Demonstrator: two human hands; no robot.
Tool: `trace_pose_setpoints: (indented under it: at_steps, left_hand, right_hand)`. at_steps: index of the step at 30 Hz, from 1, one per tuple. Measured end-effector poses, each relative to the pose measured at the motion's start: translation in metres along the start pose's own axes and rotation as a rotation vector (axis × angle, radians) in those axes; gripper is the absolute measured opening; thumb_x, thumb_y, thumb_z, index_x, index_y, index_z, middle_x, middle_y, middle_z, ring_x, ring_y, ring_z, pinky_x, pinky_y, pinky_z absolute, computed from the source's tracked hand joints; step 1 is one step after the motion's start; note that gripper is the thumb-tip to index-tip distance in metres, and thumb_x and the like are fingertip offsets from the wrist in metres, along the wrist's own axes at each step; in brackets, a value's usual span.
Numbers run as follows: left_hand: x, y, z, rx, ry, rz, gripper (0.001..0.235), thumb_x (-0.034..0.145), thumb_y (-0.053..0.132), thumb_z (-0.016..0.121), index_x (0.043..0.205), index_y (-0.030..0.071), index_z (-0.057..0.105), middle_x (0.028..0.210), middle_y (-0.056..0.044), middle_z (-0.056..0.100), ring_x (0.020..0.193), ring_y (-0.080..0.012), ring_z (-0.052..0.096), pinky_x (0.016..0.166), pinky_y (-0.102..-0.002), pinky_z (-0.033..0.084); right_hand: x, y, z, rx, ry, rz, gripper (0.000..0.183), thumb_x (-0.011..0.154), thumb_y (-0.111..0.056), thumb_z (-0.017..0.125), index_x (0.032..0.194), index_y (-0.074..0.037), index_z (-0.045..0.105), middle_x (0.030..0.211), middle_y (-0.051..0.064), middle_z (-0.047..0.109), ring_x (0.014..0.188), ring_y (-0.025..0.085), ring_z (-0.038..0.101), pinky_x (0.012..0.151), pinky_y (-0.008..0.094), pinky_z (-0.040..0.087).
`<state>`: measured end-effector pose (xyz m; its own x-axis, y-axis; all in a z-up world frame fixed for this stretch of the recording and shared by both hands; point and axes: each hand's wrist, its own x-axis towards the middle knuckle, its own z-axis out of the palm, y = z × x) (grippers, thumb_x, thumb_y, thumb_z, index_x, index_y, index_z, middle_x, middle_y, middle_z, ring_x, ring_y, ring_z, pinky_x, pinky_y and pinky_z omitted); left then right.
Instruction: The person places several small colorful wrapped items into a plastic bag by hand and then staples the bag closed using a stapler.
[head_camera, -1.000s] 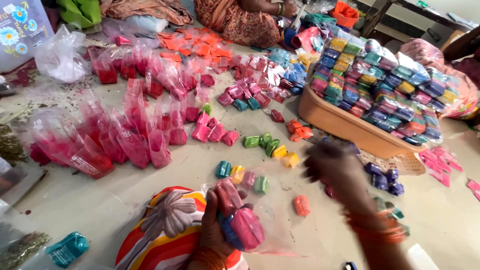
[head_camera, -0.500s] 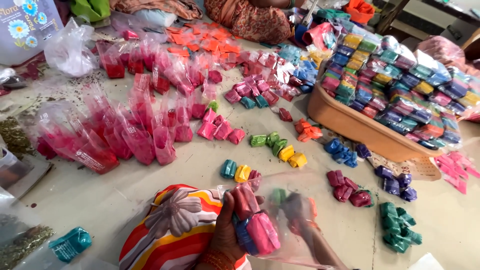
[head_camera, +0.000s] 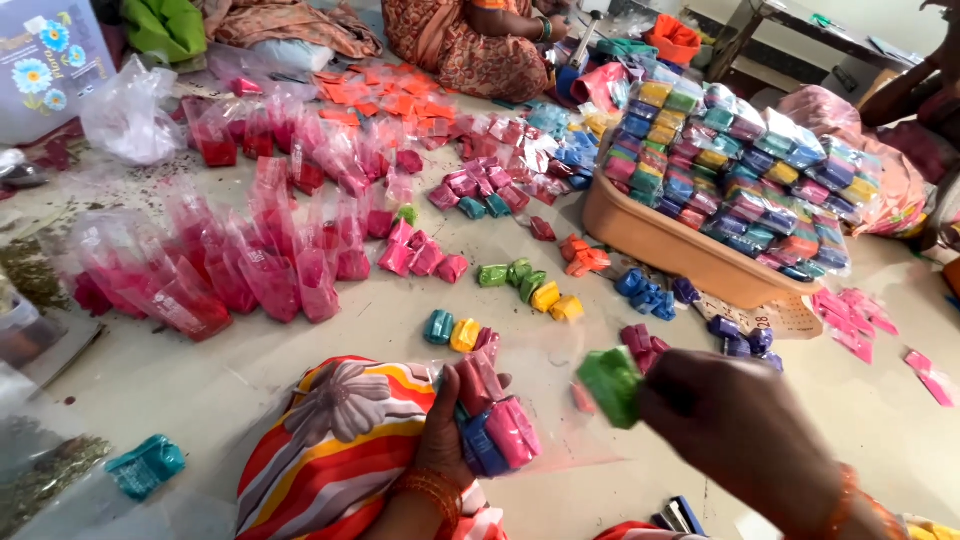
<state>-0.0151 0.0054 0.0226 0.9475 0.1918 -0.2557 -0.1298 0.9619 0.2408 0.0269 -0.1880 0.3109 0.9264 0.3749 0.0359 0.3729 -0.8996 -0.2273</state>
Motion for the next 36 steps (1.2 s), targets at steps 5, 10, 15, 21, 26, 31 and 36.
trace_pose_setpoints:
  at_steps: [5, 10, 15, 21, 26, 31, 36]
  left_hand:
    - [-0.003, -0.005, -0.003, -0.011, -0.072, -0.044, 0.079, 0.07, 0.063, 0.076, 0.128, 0.012, 0.062, 0.112, -0.012, 0.074, 0.096, -0.0275, 0.073, 0.085, -0.049, 0.063]
    - [-0.011, -0.013, 0.001, -0.094, -0.045, -0.141, 0.07, 0.073, 0.053, 0.084, 0.128, 0.014, 0.065, 0.111, -0.007, 0.073, 0.098, -0.0253, 0.072, 0.089, -0.046, 0.061]
    - [-0.017, -0.011, 0.007, -0.065, -0.067, -0.154, 0.064, 0.072, 0.049, 0.085, 0.123, 0.016, 0.066, 0.102, -0.005, 0.072, 0.094, -0.0247, 0.072, 0.086, -0.046, 0.061]
    - [-0.013, -0.017, -0.001, -0.065, -0.221, -0.2, 0.057, 0.078, 0.036, 0.085, 0.125, 0.012, 0.063, 0.107, -0.005, 0.072, 0.101, -0.0233, 0.072, 0.092, -0.043, 0.061]
    - [-0.026, -0.007, 0.018, -0.057, -0.288, -0.238, 0.06, 0.078, 0.031, 0.087, 0.13, 0.012, 0.063, 0.113, -0.006, 0.072, 0.103, -0.0208, 0.071, 0.093, -0.039, 0.06]
    - [-0.017, -0.018, 0.001, -0.03, -0.206, -0.255, 0.058, 0.077, 0.031, 0.087, 0.126, 0.01, 0.064, 0.11, -0.007, 0.073, 0.1, -0.0244, 0.072, 0.09, -0.044, 0.062]
    - [-0.016, -0.019, -0.001, -0.072, -0.23, -0.212, 0.052, 0.083, 0.031, 0.087, 0.122, 0.008, 0.061, 0.106, -0.006, 0.069, 0.101, -0.0245, 0.072, 0.094, -0.047, 0.062]
  right_hand:
    - [0.026, -0.025, 0.041, -0.233, -0.186, -0.379, 0.017, 0.086, -0.024, 0.073, 0.082, -0.007, 0.072, 0.075, 0.015, 0.07, 0.073, 0.03, 0.067, 0.066, 0.041, 0.055]
    - [0.041, -0.036, 0.087, 0.029, -0.376, -0.286, 0.012, 0.074, -0.012, 0.078, 0.083, -0.008, 0.071, 0.071, 0.006, 0.075, 0.066, 0.014, 0.078, 0.06, 0.032, 0.063]
    - [0.038, -0.048, 0.09, 0.335, -0.496, 0.082, 0.026, 0.092, -0.024, 0.077, 0.083, 0.0, 0.069, 0.066, 0.009, 0.075, 0.06, 0.017, 0.076, 0.058, 0.033, 0.064]
    - [0.037, -0.026, 0.107, 0.338, -0.396, 0.037, 0.017, 0.083, -0.015, 0.081, 0.091, -0.003, 0.072, 0.065, 0.008, 0.073, 0.059, 0.015, 0.066, 0.056, 0.031, 0.055]
    - [0.03, -0.015, 0.111, 0.523, -0.322, -0.051, 0.02, 0.077, -0.009, 0.083, 0.089, 0.0, 0.07, 0.073, 0.007, 0.073, 0.066, 0.01, 0.068, 0.058, 0.029, 0.058]
    - [0.026, 0.001, 0.109, 0.544, -0.375, -0.021, 0.016, 0.08, -0.013, 0.082, 0.087, 0.0, 0.074, 0.073, 0.006, 0.078, 0.068, 0.011, 0.073, 0.062, 0.027, 0.061]
    - [0.023, 0.0, 0.096, 0.38, -0.758, 0.004, 0.015, 0.089, -0.013, 0.067, 0.088, -0.002, 0.078, 0.075, 0.003, 0.08, 0.065, 0.011, 0.078, 0.06, 0.029, 0.066]
